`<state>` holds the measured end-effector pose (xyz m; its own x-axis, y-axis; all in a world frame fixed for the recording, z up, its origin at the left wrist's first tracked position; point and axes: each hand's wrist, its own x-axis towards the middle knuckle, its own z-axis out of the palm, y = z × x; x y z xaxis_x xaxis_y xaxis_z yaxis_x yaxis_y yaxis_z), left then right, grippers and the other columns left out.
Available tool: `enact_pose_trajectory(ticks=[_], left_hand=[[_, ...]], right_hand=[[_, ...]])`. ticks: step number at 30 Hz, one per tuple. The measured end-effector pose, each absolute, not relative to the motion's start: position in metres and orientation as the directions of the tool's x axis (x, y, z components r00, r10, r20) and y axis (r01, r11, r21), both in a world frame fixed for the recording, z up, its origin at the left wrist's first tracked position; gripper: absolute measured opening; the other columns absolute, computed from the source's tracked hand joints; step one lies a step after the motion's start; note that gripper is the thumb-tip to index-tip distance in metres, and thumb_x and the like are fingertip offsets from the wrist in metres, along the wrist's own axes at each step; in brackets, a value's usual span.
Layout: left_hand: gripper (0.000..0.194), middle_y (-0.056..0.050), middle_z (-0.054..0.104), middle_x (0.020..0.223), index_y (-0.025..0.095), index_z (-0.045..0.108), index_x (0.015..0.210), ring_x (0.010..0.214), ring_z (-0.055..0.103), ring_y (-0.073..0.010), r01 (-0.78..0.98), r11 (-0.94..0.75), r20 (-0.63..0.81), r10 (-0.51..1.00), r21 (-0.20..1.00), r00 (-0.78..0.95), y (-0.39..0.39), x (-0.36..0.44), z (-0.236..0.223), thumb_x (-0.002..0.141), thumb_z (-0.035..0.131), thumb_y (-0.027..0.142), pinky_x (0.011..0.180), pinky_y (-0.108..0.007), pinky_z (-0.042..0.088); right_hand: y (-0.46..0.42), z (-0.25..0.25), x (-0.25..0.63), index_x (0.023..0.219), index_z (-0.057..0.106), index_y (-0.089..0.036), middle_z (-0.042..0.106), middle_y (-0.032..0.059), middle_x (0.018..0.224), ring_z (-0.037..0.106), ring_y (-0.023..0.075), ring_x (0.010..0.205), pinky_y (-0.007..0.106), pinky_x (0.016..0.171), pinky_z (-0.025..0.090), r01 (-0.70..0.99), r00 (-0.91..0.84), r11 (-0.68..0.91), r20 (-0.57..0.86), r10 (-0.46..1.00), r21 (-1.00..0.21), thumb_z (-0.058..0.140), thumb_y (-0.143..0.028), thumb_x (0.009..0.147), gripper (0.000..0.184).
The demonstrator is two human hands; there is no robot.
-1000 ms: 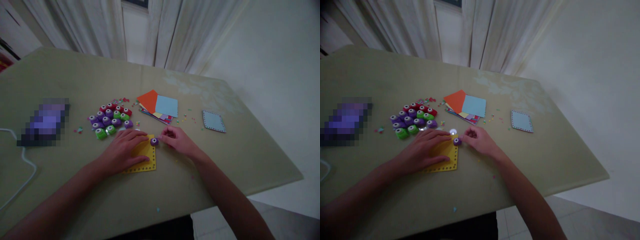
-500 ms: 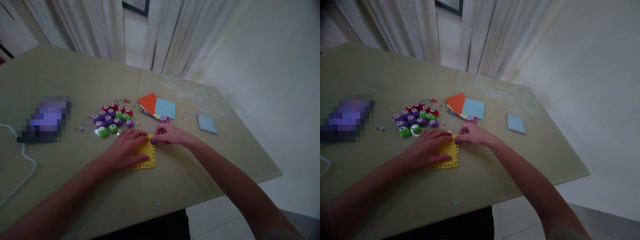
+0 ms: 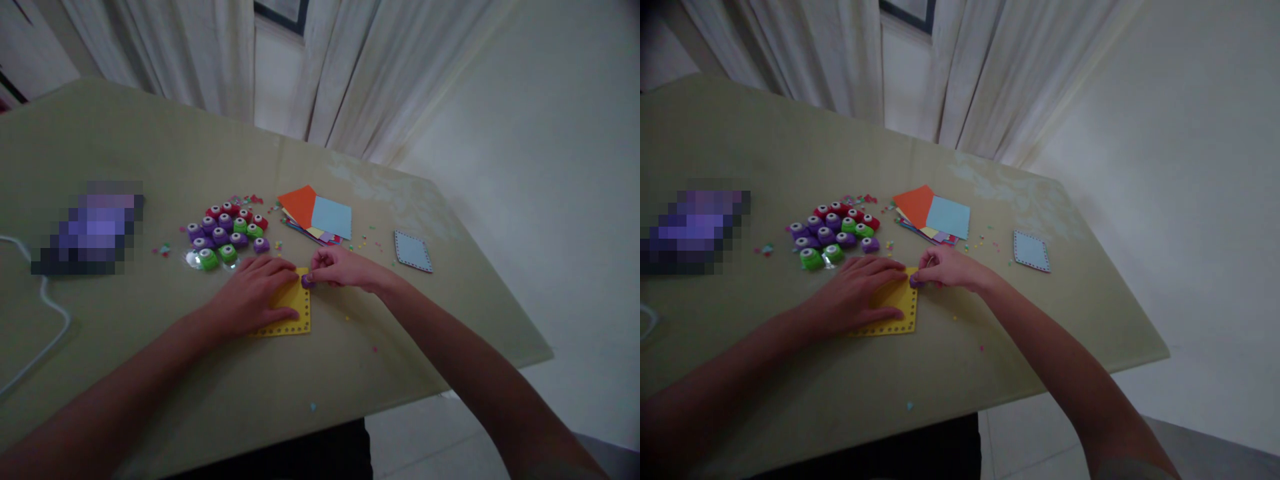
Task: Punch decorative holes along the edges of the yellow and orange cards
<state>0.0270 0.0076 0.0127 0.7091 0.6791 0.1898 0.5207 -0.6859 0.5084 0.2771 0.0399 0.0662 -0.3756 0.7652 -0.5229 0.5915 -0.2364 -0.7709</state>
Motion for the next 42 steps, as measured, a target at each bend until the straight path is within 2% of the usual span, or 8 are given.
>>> enact_pose_trajectory(ticks=[5, 16, 22, 27, 30, 33, 37, 42], left_hand=[[0.054, -0.011, 0.069, 0.142, 0.025, 0.070, 0.133, 0.132, 0.059, -0.0376, 0.529, -0.679, 0.174, 0.684, 0.509, 0.709, 0.007, 0.027, 0.014, 0.093, 0.076, 0.060, 0.109, -0.054, 0.043], [0.056, -0.012, 0.068, 0.144, 0.024, 0.069, 0.135, 0.133, 0.058, -0.0370, 0.538, -0.691, 0.171, 0.677, 0.483, 0.716, 0.009, 0.028, 0.011, 0.093, 0.078, 0.059, 0.108, -0.052, 0.043], [0.057, -0.011, 0.068, 0.143, 0.024, 0.069, 0.137, 0.133, 0.059, -0.0372, 0.533, -0.683, 0.183, 0.685, 0.499, 0.706, 0.007, 0.028, 0.010, 0.092, 0.080, 0.057, 0.110, -0.053, 0.042], [0.057, -0.011, 0.068, 0.144, 0.024, 0.067, 0.138, 0.134, 0.058, -0.0365, 0.543, -0.693, 0.186, 0.682, 0.474, 0.708, 0.006, 0.028, 0.010, 0.092, 0.080, 0.056, 0.110, -0.052, 0.043], [0.058, -0.011, 0.068, 0.144, 0.024, 0.067, 0.138, 0.132, 0.059, -0.0363, 0.548, -0.694, 0.182, 0.682, 0.467, 0.708, 0.006, 0.028, 0.011, 0.092, 0.080, 0.057, 0.108, -0.051, 0.044], [0.058, -0.011, 0.068, 0.144, 0.023, 0.068, 0.137, 0.132, 0.059, -0.0367, 0.549, -0.691, 0.188, 0.686, 0.471, 0.703, 0.006, 0.028, 0.012, 0.091, 0.080, 0.057, 0.108, -0.052, 0.044], [0.062, -0.012, 0.067, 0.145, 0.020, 0.067, 0.139, 0.134, 0.058, -0.0373, 0.557, -0.689, 0.173, 0.687, 0.464, 0.706, 0.005, 0.028, 0.013, 0.091, 0.081, 0.058, 0.110, -0.054, 0.043], [0.063, -0.013, 0.066, 0.147, 0.021, 0.067, 0.139, 0.134, 0.058, -0.0368, 0.558, -0.699, 0.192, 0.685, 0.447, 0.703, 0.005, 0.027, 0.012, 0.092, 0.079, 0.061, 0.112, -0.054, 0.043]], right_hand=[[0.041, 0.067, 0.278, 0.075, 0.060, -0.019, 0.055, -0.0051, 0.067, 0.043, 0.0110, 0.062, 0.025, 0.057, 0.029, 0.638, -0.391, -0.161, -0.497, 0.775, -0.753, 0.089, -0.041, 0.078, 0.036], [0.047, 0.071, 0.268, 0.075, 0.046, -0.021, 0.038, -0.0078, 0.068, 0.034, 0.0118, 0.066, 0.029, 0.060, 0.021, 0.772, -0.397, -0.069, -0.565, 0.724, -0.631, 0.077, -0.028, 0.090, 0.036], [0.049, 0.064, 0.272, 0.075, 0.047, -0.021, 0.040, -0.0075, 0.069, 0.034, 0.0123, 0.067, 0.029, 0.060, 0.022, 0.755, -0.407, -0.099, -0.581, 0.705, -0.649, 0.078, -0.032, 0.089, 0.036], [0.045, 0.061, 0.281, 0.085, 0.054, -0.022, 0.051, -0.0071, 0.072, 0.039, 0.0117, 0.064, 0.026, 0.060, 0.025, 0.615, -0.400, -0.232, -0.552, 0.732, -0.753, 0.086, -0.040, 0.083, 0.037], [0.034, 0.059, 0.285, 0.099, 0.062, -0.021, 0.050, -0.0089, 0.067, 0.037, 0.0111, 0.058, 0.026, 0.057, 0.025, 0.527, -0.392, -0.243, -0.487, 0.780, -0.814, 0.083, -0.041, 0.087, 0.031], [0.020, 0.054, 0.286, 0.107, 0.070, -0.021, 0.041, -0.0103, 0.060, 0.034, 0.0117, 0.055, 0.027, 0.055, 0.024, 0.528, -0.369, -0.110, -0.345, 0.863, -0.842, 0.081, -0.042, 0.089, 0.029], [0.003, 0.046, 0.297, 0.101, 0.076, -0.020, 0.043, -0.0080, 0.060, 0.037, 0.0121, 0.056, 0.028, 0.055, 0.024, 0.632, -0.243, 0.015, -0.180, 0.953, -0.775, 0.076, -0.042, 0.091, 0.024], [-0.001, 0.039, 0.336, 0.100, 0.077, -0.019, 0.050, -0.0055, 0.060, 0.044, 0.0146, 0.056, 0.029, 0.057, 0.030, 0.729, 0.005, -0.023, -0.028, 1.000, -0.685, 0.071, -0.047, 0.090, 0.030]])
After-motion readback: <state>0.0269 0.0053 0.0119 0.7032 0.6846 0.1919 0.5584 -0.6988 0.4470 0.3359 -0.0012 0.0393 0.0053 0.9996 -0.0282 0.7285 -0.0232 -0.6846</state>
